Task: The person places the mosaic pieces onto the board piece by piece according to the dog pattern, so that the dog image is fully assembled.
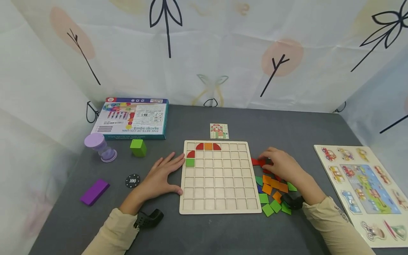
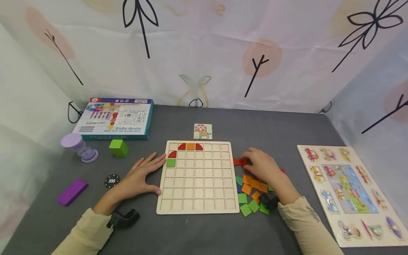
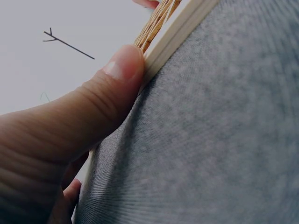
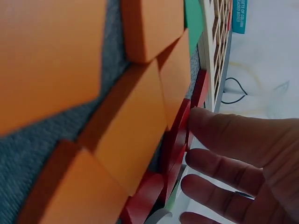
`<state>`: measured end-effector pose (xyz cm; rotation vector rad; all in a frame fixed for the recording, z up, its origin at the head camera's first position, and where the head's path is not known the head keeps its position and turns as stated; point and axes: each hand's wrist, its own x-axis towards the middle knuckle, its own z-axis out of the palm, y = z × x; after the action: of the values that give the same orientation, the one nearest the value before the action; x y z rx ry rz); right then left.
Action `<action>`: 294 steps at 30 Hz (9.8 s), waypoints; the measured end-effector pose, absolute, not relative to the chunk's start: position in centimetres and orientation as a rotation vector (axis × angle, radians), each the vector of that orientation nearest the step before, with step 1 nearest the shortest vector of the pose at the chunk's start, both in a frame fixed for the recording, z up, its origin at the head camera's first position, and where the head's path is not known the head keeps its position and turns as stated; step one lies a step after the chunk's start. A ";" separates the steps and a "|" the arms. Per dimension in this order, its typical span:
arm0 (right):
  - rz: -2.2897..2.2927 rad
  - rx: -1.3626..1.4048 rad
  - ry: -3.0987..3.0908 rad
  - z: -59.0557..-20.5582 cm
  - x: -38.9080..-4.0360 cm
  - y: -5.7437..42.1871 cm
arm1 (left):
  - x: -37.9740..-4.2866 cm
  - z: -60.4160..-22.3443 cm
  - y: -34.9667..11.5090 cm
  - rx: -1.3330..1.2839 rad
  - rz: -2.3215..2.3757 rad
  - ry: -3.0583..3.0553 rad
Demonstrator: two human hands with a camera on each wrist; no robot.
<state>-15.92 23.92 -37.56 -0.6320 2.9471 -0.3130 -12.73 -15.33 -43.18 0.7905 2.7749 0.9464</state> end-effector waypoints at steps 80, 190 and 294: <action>-0.265 -0.470 3.108 -36.4 -15.0 24.0 | -12.7 -43.5 -15.4 0.789 0.949 2.789; -0.434 -0.431 3.086 -36.5 -13.1 30.5 | -12.7 -43.2 -15.2 0.780 0.937 2.789; -0.294 -0.125 2.988 -36.7 -14.3 27.5 | -12.6 -43.6 -15.3 0.806 0.931 2.807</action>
<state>-14.27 27.47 -36.74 -0.1252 2.9877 -0.2936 -12.63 -15.33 -43.59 0.8061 2.8067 0.9312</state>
